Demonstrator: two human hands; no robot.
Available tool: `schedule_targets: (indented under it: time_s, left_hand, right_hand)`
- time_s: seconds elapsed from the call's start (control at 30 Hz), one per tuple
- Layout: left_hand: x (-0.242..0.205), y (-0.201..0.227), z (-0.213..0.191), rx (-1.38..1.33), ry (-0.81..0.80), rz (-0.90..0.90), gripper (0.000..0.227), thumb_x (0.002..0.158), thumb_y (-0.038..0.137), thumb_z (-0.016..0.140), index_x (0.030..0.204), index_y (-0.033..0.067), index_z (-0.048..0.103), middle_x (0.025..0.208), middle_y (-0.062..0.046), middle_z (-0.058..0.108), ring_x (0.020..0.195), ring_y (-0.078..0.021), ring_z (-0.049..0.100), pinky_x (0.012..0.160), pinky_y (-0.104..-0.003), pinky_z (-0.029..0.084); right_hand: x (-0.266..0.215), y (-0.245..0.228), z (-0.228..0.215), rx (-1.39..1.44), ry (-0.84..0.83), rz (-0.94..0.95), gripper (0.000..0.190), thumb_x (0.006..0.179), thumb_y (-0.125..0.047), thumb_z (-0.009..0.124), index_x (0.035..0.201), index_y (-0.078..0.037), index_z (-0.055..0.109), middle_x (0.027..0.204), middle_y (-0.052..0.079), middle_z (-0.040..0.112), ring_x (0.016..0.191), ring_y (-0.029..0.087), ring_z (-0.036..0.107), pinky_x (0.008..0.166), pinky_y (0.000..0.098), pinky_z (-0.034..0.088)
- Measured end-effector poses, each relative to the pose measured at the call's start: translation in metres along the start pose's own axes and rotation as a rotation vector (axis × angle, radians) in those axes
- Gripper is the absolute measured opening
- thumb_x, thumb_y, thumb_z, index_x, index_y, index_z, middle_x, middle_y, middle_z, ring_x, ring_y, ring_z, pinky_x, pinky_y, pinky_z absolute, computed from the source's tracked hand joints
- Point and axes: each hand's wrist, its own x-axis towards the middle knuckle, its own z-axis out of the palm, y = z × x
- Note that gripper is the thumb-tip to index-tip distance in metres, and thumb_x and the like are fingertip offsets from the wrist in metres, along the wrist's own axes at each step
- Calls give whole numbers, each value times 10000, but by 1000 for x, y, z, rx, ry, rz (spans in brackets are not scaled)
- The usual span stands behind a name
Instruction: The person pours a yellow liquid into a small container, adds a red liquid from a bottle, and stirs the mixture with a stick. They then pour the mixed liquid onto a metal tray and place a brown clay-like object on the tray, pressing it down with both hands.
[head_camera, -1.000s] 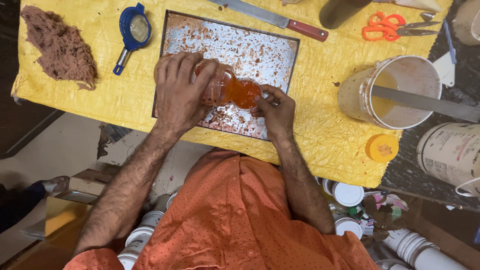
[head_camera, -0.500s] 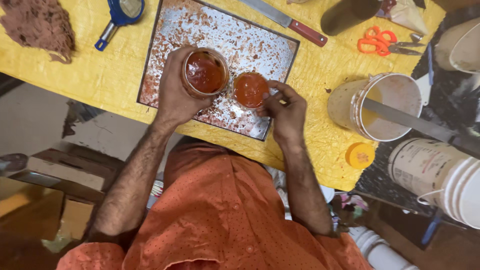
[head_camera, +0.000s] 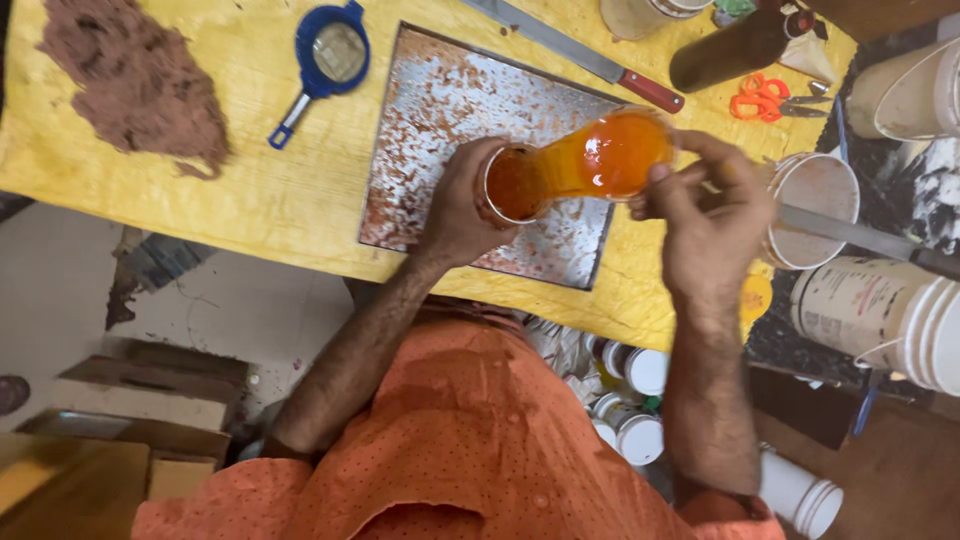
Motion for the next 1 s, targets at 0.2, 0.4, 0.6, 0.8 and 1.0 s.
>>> schedule_targets:
  time_s: [0.2, 0.4, 0.6, 0.8, 1.0]
  left_hand:
    - [-3, -20, -32, -14, -43, -28, 960, 614, 79, 958, 1439, 70, 467, 1381, -149, 549, 1342, -319, 557, 1167, -419, 483]
    - [-7, -40, -38, 18, -95, -11, 1032, 609, 134, 999, 1466, 46, 431, 1417, -185, 523, 1360, -322, 530, 1188, -467, 472]
    - [-9, -41, -39, -15, -59, 46, 1026, 602, 136, 1008, 1450, 24, 441, 1412, -200, 527, 1351, -334, 547, 1183, -479, 481]
    - [-1, -21, -42, -59, 16, 38, 909, 661, 74, 963, 1445, 39, 502, 1411, -171, 548, 1341, -310, 592, 1152, -439, 548]
    - [19, 1, -39, 281, 34, 152, 962, 579, 122, 962, 1417, 27, 498, 1387, -169, 528, 1332, -366, 523, 1155, -518, 437]
  right_hand:
    - [-1, -47, 5, -192, 24, -322, 197, 1129, 146, 653, 1316, 87, 633, 937, 137, 684, 784, 209, 748, 672, 305, 651]
    - [-13, -82, 20, -540, 85, -689, 287, 1124, 156, 571, 1397, 71, 559, 1044, 151, 698, 865, 197, 761, 735, 265, 633]
    - [-17, -73, 41, -1170, 306, -1092, 246, 926, 79, 754, 1099, -36, 621, 847, 47, 691, 639, 222, 563, 493, 369, 364]
    - [-34, 2, 97, -827, 27, -1281, 113, 883, 63, 806, 985, 48, 760, 806, 109, 654, 762, 261, 704, 596, 348, 563]
    - [3, 85, 76, 354, 351, 122, 198, 917, 46, 737, 1093, -10, 665, 740, 63, 643, 621, 162, 683, 558, 288, 585]
